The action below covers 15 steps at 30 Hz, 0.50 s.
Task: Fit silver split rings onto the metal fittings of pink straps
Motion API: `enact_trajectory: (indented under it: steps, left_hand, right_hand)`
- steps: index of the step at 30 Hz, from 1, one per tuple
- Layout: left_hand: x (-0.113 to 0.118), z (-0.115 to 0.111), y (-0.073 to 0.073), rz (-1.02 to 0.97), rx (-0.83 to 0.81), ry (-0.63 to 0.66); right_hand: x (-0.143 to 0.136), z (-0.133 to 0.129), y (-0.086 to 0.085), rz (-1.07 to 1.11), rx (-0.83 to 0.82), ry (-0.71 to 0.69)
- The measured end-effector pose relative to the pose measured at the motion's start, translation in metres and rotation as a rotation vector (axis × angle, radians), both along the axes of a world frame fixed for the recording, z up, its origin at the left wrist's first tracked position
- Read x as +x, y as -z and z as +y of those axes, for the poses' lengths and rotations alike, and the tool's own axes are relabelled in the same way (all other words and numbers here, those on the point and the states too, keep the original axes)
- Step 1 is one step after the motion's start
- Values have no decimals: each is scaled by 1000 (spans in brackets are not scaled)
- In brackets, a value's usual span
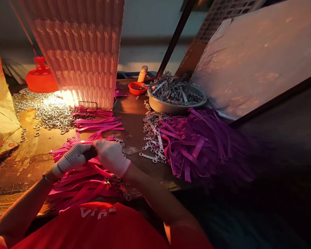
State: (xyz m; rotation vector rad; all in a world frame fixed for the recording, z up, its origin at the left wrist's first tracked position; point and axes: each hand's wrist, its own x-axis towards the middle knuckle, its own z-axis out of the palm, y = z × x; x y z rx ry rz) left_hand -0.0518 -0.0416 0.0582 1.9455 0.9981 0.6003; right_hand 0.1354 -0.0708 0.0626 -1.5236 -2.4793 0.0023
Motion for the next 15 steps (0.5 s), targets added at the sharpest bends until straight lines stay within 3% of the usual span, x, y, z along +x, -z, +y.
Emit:
enact_trajectory:
  steps: [4, 8, 11, 15]
  left_hand:
    - [0, -4, 1, -162, -226, -108]
    - [3, -15, 5, -209, -193, -207]
    - [7, -22, 9, -201, -147, -211]
    - [9, -19, 14, -126, -97, -204]
  right_hand:
    - [-1, -2, -14, 78, -98, 42]
    - [-4, -4, -19, -18, -210, 78]
    - [-4, -4, -9, -68, -198, 88]
    - [-6, -3, 12, -118, -101, -25]
